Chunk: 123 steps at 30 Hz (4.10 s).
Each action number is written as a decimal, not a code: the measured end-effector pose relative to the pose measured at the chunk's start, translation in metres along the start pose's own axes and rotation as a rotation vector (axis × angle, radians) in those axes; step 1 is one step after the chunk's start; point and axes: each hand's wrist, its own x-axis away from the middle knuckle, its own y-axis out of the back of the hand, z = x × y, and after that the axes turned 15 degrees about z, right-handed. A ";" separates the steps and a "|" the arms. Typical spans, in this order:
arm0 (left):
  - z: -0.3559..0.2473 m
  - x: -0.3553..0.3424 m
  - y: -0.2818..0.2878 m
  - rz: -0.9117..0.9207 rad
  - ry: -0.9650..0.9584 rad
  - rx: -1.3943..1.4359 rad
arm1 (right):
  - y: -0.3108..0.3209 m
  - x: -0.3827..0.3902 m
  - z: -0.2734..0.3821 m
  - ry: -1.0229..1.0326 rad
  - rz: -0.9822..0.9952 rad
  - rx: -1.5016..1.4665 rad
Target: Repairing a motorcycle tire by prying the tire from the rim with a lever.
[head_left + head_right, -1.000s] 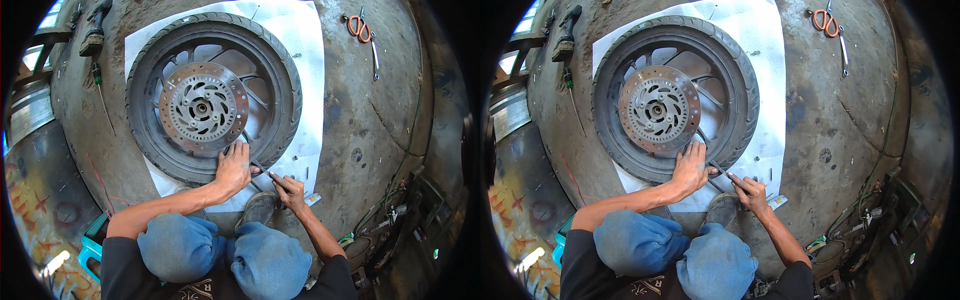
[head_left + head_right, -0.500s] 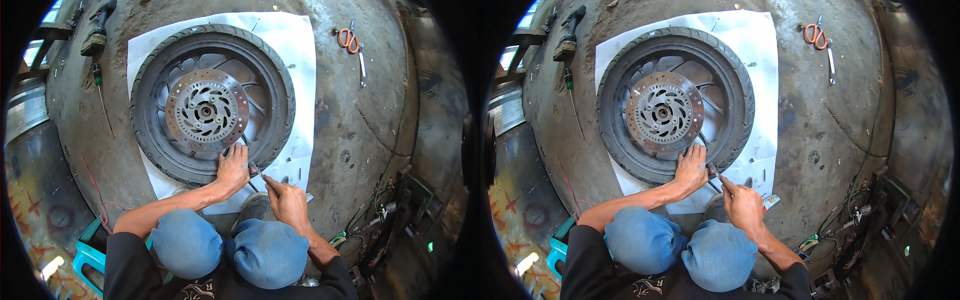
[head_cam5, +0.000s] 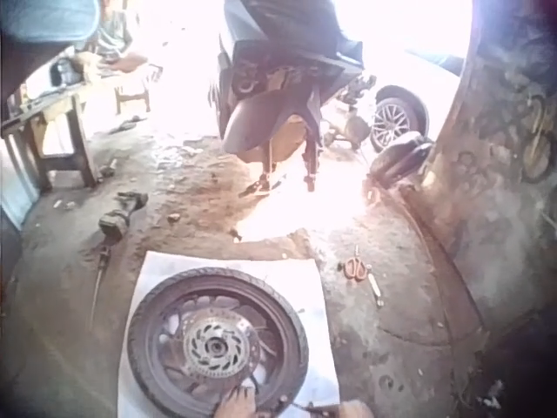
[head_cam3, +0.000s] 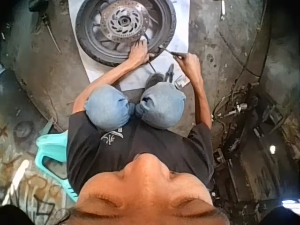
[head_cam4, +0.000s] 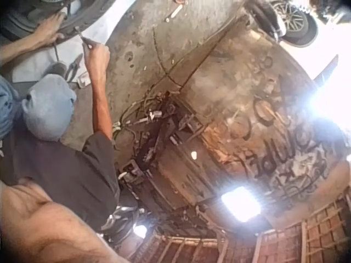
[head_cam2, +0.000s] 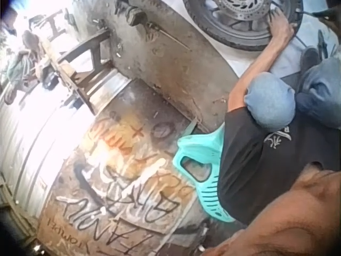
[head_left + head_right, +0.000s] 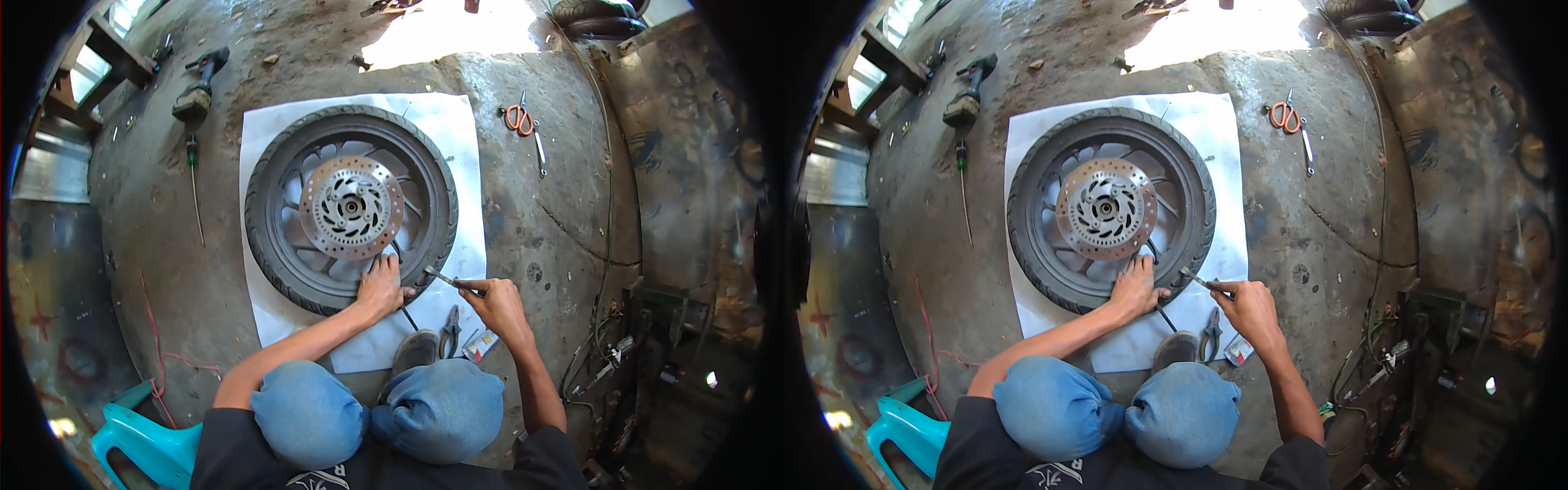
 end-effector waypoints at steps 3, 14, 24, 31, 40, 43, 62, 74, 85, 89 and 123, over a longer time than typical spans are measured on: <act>0.009 -0.002 0.006 0.031 -0.122 -0.022 | -0.004 0.002 -0.005 -0.019 -0.006 0.042; -0.003 -0.048 0.032 0.389 -0.036 -0.113 | -0.031 -0.031 -0.052 0.236 -0.033 -0.116; -0.004 -0.037 0.031 0.366 0.048 0.101 | -0.043 -0.076 -0.098 0.445 0.023 -0.187; -0.014 -0.039 0.023 0.284 0.052 0.090 | -0.058 -0.079 -0.117 0.425 0.056 -0.290; -0.002 -0.036 0.022 0.199 0.020 0.081 | -0.017 -0.047 -0.012 0.135 0.112 -0.029; -0.011 -0.039 0.022 0.186 0.016 0.054 | -0.019 -0.035 0.012 0.097 0.059 0.127; 0.003 -0.030 0.027 0.222 -0.035 0.111 | -0.066 -0.041 -0.061 0.302 -0.101 -0.045; -0.005 -0.036 0.019 0.232 0.050 0.044 | -0.139 -0.094 -0.131 0.541 -0.269 0.043; -0.007 -0.033 0.019 0.188 0.013 0.044 | -0.154 -0.100 -0.133 0.573 -0.426 0.135; 0.003 -0.037 0.024 0.222 -0.043 0.056 | -0.135 -0.065 -0.106 0.438 -0.393 0.027; 0.064 0.032 0.004 0.254 -0.135 -0.199 | -0.223 0.000 0.005 0.119 -0.303 -0.448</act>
